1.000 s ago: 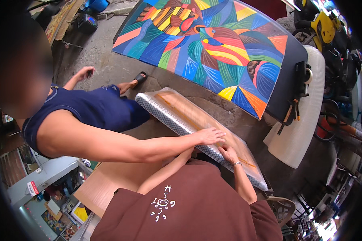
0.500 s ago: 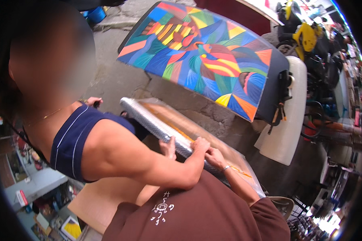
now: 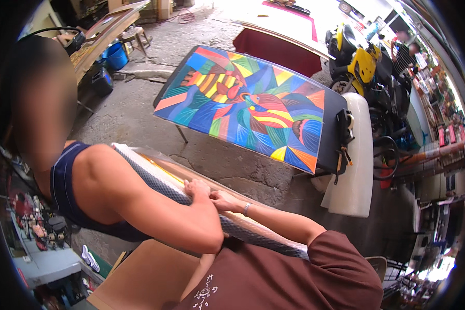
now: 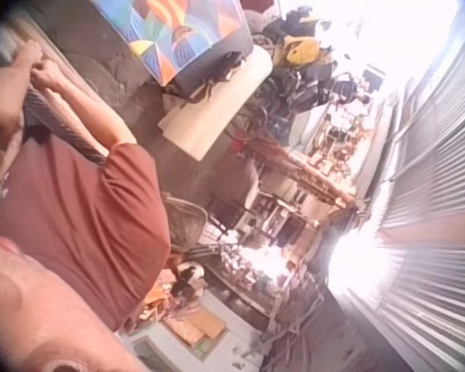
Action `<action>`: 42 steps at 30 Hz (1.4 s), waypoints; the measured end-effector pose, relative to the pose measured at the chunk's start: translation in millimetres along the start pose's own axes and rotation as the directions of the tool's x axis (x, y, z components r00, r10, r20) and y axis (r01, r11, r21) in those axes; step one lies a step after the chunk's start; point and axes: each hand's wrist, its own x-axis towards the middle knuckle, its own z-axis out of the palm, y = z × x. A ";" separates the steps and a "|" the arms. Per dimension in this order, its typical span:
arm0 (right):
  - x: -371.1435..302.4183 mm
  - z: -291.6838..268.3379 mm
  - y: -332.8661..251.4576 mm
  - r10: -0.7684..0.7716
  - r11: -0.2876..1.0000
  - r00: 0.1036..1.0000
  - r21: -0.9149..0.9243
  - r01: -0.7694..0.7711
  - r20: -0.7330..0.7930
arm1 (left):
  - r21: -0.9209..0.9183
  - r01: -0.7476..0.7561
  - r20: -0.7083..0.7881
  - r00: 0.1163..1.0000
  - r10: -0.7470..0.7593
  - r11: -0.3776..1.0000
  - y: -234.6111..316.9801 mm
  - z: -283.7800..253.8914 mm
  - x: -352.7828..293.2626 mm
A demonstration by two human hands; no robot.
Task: The person selects framed artwork from a stack, places it inside bubble wrap, tapes the wrap shut, carries it through a shop, and then counts money and coins from two blue basins.
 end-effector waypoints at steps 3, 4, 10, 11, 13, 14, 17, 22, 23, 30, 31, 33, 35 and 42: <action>32.4 31.9 -65.4 0.043 0.998 0.999 0.043 -0.043 -0.013 | -0.022 -0.141 0.036 0.989 0.142 0.990 30.8 -18.2 -16.7; 45.8 34.9 -72.4 0.082 0.980 0.997 0.180 -0.083 0.012 | 0.082 -0.236 0.104 0.968 0.227 0.968 30.4 -20.8 -19.9; 132.6 85.7 -139.6 -0.051 0.976 0.996 0.209 0.066 -0.075 | 0.363 -0.452 0.039 0.881 0.471 0.815 72.7 -35.9 -20.3; 141.4 99.8 -154.2 -0.068 0.968 0.990 0.233 0.096 -0.125 | 0.370 -0.449 -0.031 0.869 0.494 0.813 90.6 -42.6 -13.9; 173.1 116.5 -173.8 -0.173 0.971 0.959 0.200 0.128 0.223 | 0.575 -0.307 -0.164 0.865 0.475 0.758 130.8 -67.1 -7.5; 177.7 142.6 -198.1 -0.269 0.958 0.923 0.172 0.228 0.275 | 0.475 -0.434 -0.117 0.831 0.544 0.765 149.7 -96.3 2.0; 183.6 131.1 -149.5 -0.402 0.914 0.904 -0.013 0.405 -0.146 | 0.593 -0.275 -0.012 0.937 0.350 0.757 198.4 -122.8 67.1; 77.1 86.2 -71.3 -0.521 0.834 0.847 -0.274 0.479 -0.107 | 0.757 -0.257 -0.031 0.904 0.426 0.601 271.3 -134.7 118.7; 27.2 63.7 -56.4 -0.559 0.802 0.825 -0.309 0.511 -0.087 | 0.708 -0.320 -0.055 0.864 0.500 0.630 283.0 -166.8 169.8; -312.4 -23.1 173.6 0.357 0.862 0.525 0.055 -0.504 -0.772 | 0.940 -0.339 0.199 0.619 0.760 0.030 254.0 -43.6 241.6; -364.2 -22.6 194.3 0.415 0.815 0.352 0.170 -0.554 -0.839 | 0.946 -0.316 0.256 0.598 0.760 -0.070 237.1 -23.8 240.9; -454.6 -3.8 247.7 0.434 0.797 -0.089 0.428 -0.426 -0.897 | 0.921 -0.282 0.386 0.588 0.711 -0.267 194.7 13.7 234.8; -527.3 11.3 277.4 0.489 0.808 -0.329 0.561 -0.179 -0.808 | 0.851 -0.274 0.512 0.624 0.591 -0.448 147.6 41.8 222.5; -696.1 53.3 434.6 0.749 0.649 -0.334 0.735 0.196 -0.572 | 0.458 -0.887 0.604 0.353 -0.715 -0.052 -213.4 227.9 -51.6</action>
